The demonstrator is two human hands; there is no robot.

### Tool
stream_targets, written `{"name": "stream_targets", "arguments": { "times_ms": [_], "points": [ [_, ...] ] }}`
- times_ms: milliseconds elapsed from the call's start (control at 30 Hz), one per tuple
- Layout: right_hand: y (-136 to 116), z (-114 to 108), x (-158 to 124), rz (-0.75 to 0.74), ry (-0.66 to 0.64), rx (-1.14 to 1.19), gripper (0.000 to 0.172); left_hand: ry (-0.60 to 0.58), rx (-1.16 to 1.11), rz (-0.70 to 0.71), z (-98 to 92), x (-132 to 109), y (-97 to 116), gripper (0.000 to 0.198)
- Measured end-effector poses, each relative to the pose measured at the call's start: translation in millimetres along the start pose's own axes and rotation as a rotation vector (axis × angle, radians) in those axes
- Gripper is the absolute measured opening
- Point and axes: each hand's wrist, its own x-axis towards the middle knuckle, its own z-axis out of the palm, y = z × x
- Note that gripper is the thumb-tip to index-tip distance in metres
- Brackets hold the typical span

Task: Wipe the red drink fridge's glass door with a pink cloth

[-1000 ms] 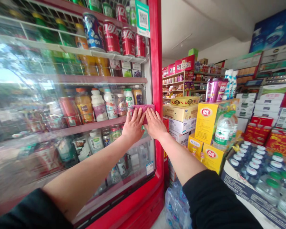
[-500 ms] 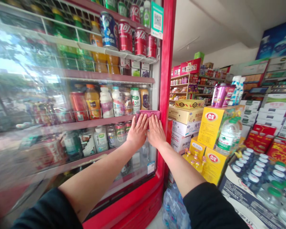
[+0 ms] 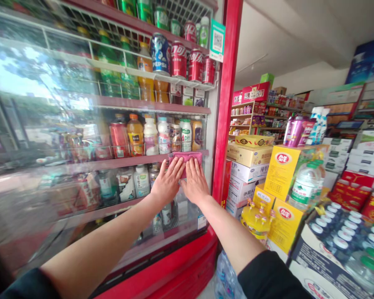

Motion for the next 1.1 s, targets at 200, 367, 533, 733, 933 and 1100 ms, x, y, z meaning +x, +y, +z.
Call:
{"name": "stream_targets", "arguments": {
  "times_ms": [200, 367, 533, 733, 933, 1100],
  "points": [
    [-34.5, -3.0, 1.2, -0.044, -0.024, -0.008, 0.085, -0.008, 0.018, -0.015, -14.3, -31.4, -24.6, 0.094],
    [-70.0, -1.7, 3.7, -0.088, -0.028, -0.034, 0.085, -0.01, 0.029, -0.04, -28.6, -61.3, -48.8, 0.095],
    [-104.0, -4.2, 6.7, -0.148, -0.017, -0.077, 0.085, -0.018, 0.044, -0.052, -42.1, -92.0, -74.1, 0.094],
    [-135.1, -5.5, 11.3, -0.281, -0.008, -0.074, 0.083, -0.025, 0.069, -0.083, -55.8, -128.2, -100.0, 0.088],
    [-177.4, 1.5, 14.5, -0.325, -0.017, -0.018, 0.088, -0.024, 0.096, -0.11, -69.5, -165.8, -127.6, 0.087],
    [-215.9, 5.4, 17.0, -0.37, -0.009, 0.024, 0.087, -0.017, 0.119, -0.128, -82.9, -198.5, -153.7, 0.085]
  ]
}}
